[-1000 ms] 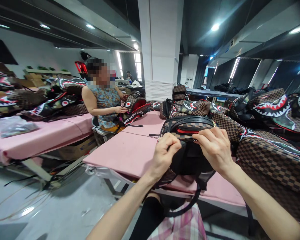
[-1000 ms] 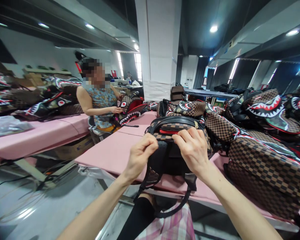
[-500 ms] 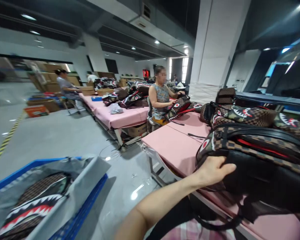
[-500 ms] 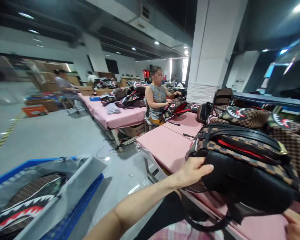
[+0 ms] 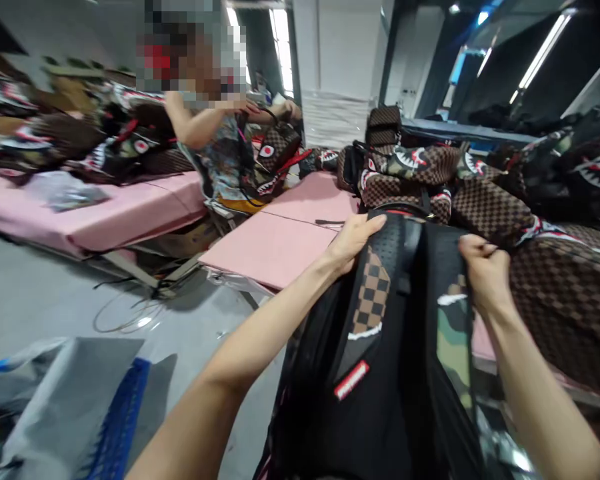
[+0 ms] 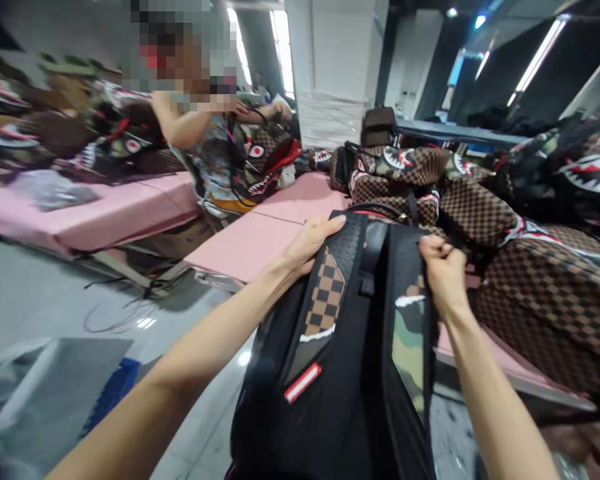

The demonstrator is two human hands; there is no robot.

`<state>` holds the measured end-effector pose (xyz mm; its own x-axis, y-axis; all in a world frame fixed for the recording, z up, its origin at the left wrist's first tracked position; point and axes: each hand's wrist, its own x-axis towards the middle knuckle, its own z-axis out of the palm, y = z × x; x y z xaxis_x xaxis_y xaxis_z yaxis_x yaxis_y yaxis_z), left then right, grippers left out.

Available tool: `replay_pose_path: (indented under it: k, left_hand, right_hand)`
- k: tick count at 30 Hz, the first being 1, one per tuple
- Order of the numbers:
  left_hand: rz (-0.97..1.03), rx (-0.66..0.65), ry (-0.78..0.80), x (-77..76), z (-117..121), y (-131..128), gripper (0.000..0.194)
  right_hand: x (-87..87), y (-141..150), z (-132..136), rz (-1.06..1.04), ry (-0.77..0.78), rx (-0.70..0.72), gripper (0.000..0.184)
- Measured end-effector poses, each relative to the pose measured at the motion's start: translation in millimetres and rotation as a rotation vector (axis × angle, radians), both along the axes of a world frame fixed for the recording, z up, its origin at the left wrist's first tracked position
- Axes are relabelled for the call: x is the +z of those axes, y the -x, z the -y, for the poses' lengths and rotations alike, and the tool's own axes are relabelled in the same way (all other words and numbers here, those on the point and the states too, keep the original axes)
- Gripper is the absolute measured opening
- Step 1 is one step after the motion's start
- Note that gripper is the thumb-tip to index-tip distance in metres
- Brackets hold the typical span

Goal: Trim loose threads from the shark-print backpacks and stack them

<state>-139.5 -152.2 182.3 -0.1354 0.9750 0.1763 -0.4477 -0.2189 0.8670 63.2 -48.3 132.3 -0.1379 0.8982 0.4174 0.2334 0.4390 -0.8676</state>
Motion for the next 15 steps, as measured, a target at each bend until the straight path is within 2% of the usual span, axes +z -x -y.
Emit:
replay_pose_path:
  k: [2,3,5,7,8,10,15]
  left_hand:
    - [0.082,0.003,0.225,-53.1,-27,3,0.019]
    - [0.104,0.017,0.334,-81.2,-33,3,0.018]
    - [0.143,0.020,0.507,-133.2,-29,4,0.020]
    - [0.227,-0.034,0.591,-171.6,-14,5,0.027]
    - [0.280,-0.072,0.604,-184.6,-6,6,0.032]
    - [0.364,-0.141,0.601,-199.2,5,8,0.040]
    - [0.416,-0.207,0.574,-204.2,1,12,0.045]
  right_hand:
    - [-32.7,-1,0,0.025,0.176,0.057,0.033]
    - [-52.6,0,3,0.042,0.270,0.101,0.034]
    - [-93.4,1,14,0.078,0.435,0.168,0.035]
    - [-126.7,-3,28,0.101,0.535,0.187,0.037]
    - [-138.7,-6,33,0.105,0.573,0.193,0.037]
    - [-153.2,-15,39,0.102,0.631,0.201,0.037]
    - [-159.9,-21,30,0.076,0.704,0.212,0.036]
